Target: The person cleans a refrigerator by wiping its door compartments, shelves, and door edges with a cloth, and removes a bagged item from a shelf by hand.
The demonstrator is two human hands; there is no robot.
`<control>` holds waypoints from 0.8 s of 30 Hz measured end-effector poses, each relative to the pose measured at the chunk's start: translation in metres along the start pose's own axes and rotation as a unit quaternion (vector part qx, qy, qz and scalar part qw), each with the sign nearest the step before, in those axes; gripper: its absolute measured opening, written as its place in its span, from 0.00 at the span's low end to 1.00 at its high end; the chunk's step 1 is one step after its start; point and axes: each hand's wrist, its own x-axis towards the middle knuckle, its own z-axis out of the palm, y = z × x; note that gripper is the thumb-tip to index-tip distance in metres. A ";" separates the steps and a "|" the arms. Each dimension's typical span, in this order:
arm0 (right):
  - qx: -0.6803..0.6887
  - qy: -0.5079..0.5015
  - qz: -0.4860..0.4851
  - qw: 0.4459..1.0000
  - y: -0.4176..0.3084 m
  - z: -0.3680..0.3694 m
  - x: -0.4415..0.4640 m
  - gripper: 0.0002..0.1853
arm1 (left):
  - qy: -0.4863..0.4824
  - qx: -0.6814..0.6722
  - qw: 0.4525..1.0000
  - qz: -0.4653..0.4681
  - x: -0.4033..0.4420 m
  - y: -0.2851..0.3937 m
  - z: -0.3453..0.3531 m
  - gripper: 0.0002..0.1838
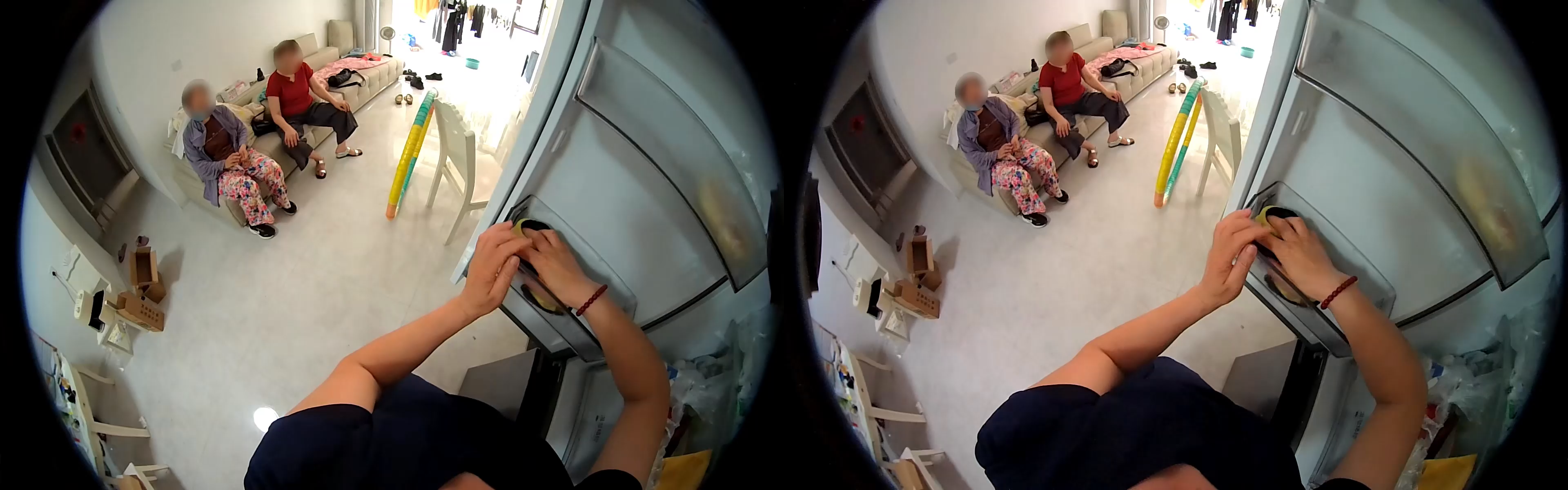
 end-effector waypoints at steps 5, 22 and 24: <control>0.024 0.013 0.007 1.000 -0.007 -0.010 0.003 0.21 | 0.127 -0.255 0.932 -0.225 -0.015 0.013 0.006 0.28; 0.342 -0.163 0.029 0.925 0.012 0.014 0.023 0.17 | 0.076 -0.697 0.608 -0.371 -0.035 0.005 0.021 0.34; 0.342 -0.172 -0.027 0.924 0.017 0.005 0.038 0.16 | 0.106 -0.691 0.605 -0.382 -0.030 0.014 0.020 0.23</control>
